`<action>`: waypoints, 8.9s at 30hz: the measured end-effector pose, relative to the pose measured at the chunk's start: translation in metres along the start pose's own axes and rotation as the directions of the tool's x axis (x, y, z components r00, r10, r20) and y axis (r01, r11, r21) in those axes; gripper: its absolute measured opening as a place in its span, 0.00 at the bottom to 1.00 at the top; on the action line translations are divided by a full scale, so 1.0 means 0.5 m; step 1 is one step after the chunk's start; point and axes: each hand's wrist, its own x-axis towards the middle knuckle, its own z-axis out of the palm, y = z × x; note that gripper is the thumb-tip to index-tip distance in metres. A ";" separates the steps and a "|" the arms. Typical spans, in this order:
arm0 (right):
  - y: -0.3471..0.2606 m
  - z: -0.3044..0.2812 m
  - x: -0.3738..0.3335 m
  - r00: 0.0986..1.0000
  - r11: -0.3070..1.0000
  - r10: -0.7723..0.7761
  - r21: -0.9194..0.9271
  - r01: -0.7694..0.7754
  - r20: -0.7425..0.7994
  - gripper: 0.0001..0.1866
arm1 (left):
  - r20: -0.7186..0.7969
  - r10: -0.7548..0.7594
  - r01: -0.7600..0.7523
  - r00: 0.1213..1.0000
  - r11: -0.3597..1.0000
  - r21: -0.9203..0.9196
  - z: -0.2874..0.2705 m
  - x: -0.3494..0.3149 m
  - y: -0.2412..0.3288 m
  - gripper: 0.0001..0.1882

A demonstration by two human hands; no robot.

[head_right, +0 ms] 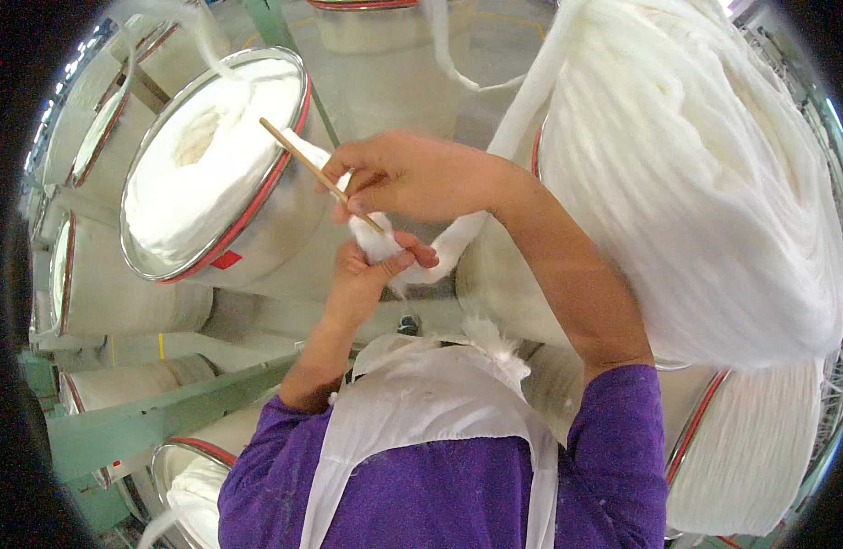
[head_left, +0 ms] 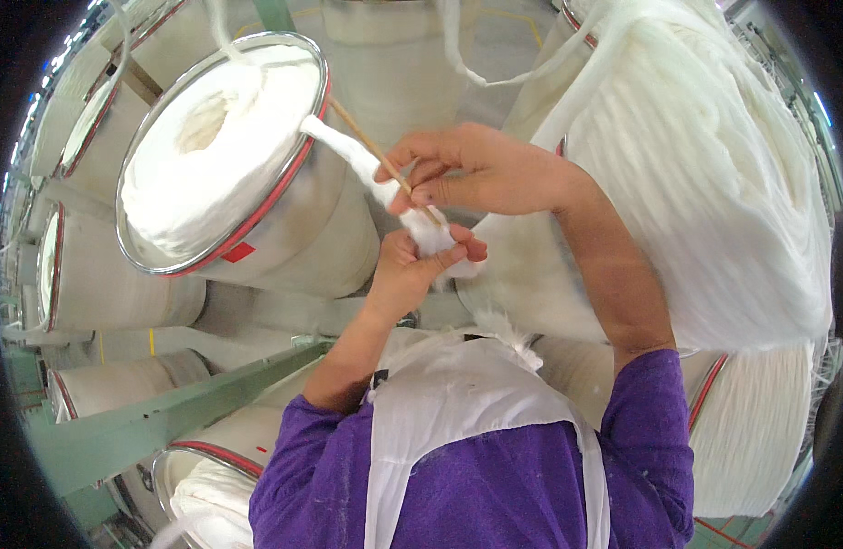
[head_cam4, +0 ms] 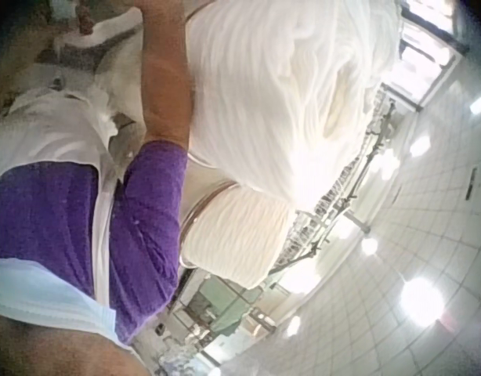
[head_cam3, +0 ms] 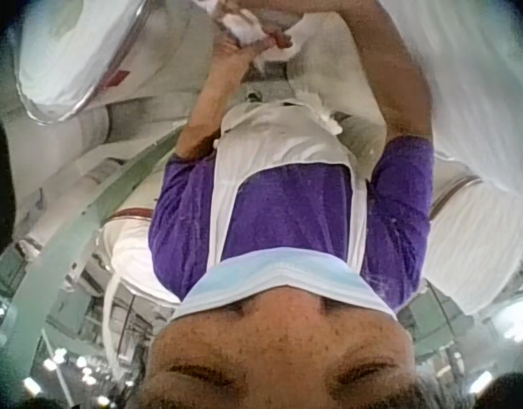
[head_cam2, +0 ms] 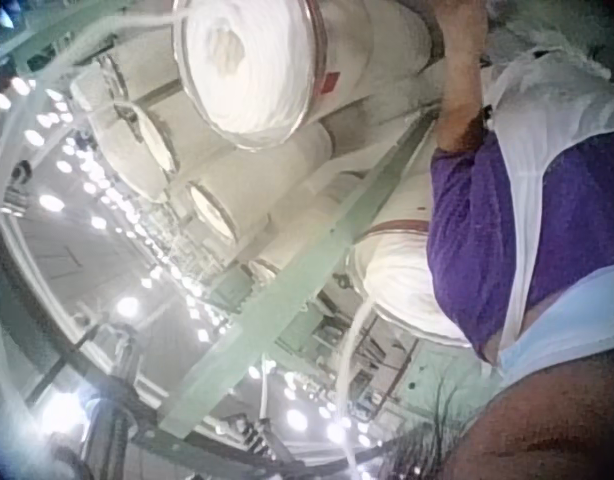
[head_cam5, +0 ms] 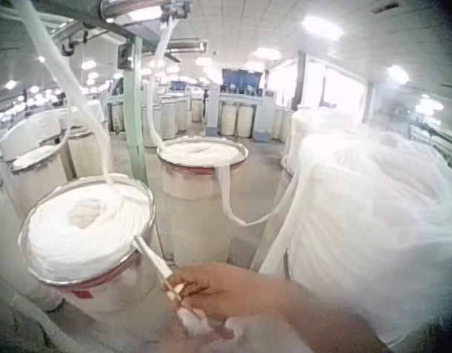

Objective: The person repeatedly pulls white yarn from large rolls, ties the ends together using a small wooden stick, and places the rolls back on the floor. The task is performed across multiple rolls in a factory setting.

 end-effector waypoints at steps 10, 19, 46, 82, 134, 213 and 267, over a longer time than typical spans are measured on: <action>0.022 0.016 0.004 0.992 0.972 0.123 0.198 -0.124 0.019 0.15 | 0.158 -0.059 0.062 0.986 0.998 -0.012 -0.013 0.009 -0.008 0.10; 0.036 0.037 0.014 0.970 0.968 0.217 0.151 -0.200 -0.108 0.14 | 0.072 -0.081 0.088 0.994 0.991 -0.098 -0.035 0.010 -0.040 0.13; 0.106 0.021 0.103 0.866 0.928 0.358 0.240 -0.287 -0.350 0.13 | -0.047 -0.241 0.235 0.969 0.966 -0.110 -0.102 0.088 0.004 0.13; -0.316 0.418 -1.205 -0.022 0.227 0.096 0.043 -0.973 -0.995 0.18 | -0.008 -0.497 0.443 0.868 0.779 -0.444 0.281 -0.325 -0.429 0.15; -0.723 1.100 -1.963 0.781 0.514 -0.219 -0.749 -0.418 -0.585 0.12 | -0.168 0.198 -0.006 0.966 0.665 0.747 1.107 -1.746 -0.381 0.48; -0.884 1.529 -0.640 0.990 0.898 0.012 -0.433 -0.073 -0.141 0.13 | -0.245 -0.052 0.248 0.968 0.350 0.903 -0.164 -1.753 0.294 0.16; -0.841 1.604 -0.801 0.830 0.859 -0.219 -0.505 -0.085 -0.513 0.16 | -0.370 -0.228 0.171 0.901 0.969 -0.180 0.175 -1.958 0.280 0.18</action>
